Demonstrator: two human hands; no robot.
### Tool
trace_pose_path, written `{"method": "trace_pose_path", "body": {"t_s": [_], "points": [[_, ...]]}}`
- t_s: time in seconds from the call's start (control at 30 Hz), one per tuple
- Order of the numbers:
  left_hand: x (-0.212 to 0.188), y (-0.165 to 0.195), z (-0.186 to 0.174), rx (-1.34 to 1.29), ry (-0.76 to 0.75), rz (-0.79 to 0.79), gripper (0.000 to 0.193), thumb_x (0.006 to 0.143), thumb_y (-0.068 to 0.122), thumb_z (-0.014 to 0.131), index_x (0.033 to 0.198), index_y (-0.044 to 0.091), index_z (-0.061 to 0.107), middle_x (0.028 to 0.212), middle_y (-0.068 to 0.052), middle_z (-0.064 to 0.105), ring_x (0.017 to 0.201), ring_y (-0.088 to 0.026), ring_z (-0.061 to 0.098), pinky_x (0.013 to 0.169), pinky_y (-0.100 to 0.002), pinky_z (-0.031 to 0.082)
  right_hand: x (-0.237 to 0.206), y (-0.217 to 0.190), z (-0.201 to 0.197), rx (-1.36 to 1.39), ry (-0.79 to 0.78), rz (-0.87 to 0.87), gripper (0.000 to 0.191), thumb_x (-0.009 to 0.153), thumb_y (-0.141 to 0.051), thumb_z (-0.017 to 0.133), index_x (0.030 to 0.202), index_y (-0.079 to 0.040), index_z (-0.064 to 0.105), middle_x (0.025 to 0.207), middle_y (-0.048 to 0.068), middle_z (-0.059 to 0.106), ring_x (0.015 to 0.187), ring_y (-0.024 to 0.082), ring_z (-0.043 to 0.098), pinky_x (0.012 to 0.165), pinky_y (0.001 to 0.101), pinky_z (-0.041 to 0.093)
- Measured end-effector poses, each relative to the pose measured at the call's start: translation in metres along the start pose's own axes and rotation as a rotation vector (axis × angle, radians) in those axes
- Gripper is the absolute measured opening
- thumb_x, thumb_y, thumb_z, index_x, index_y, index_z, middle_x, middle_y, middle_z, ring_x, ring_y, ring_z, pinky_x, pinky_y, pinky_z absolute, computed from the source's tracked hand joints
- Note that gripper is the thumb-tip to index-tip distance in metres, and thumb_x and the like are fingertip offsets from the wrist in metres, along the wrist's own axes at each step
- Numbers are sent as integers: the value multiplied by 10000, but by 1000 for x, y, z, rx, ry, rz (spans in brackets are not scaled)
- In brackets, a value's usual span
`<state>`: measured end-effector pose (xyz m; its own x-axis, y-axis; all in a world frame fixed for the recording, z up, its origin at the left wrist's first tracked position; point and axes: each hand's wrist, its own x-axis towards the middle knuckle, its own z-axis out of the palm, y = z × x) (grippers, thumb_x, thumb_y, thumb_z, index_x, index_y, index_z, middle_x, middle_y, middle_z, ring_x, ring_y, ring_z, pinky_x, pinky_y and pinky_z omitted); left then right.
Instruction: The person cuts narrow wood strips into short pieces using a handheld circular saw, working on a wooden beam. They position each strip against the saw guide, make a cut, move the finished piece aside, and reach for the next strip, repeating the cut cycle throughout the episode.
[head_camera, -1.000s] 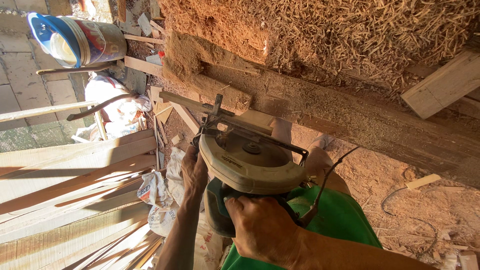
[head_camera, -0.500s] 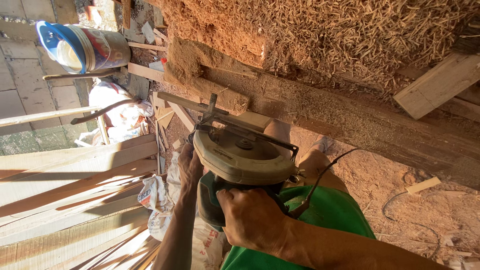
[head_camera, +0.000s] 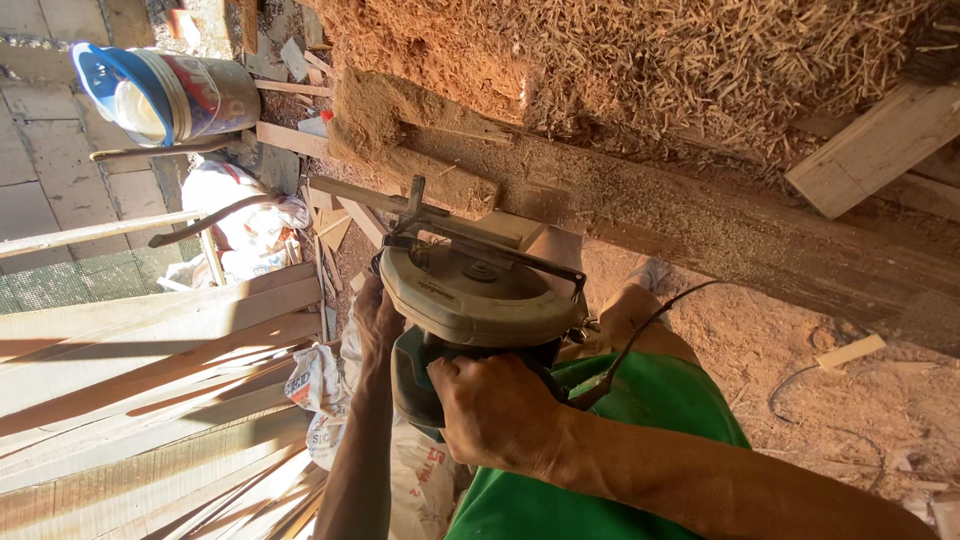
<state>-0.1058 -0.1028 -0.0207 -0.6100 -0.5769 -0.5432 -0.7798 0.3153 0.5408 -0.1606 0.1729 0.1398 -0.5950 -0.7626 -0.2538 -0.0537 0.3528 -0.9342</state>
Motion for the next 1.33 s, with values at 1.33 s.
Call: {"method": "trace_pose_path", "body": {"t_s": [1.33], "points": [[-112,-27,-63,-775,169,279,312,1011,115,716,1285,-33,694,989,-44,688,733,-62,583,604,-178,452,-63,-19,2,-144,-32,-370,673,566,-199,852,1189,-21,673,918,162,711,819,349,731,740,468,594]]}}
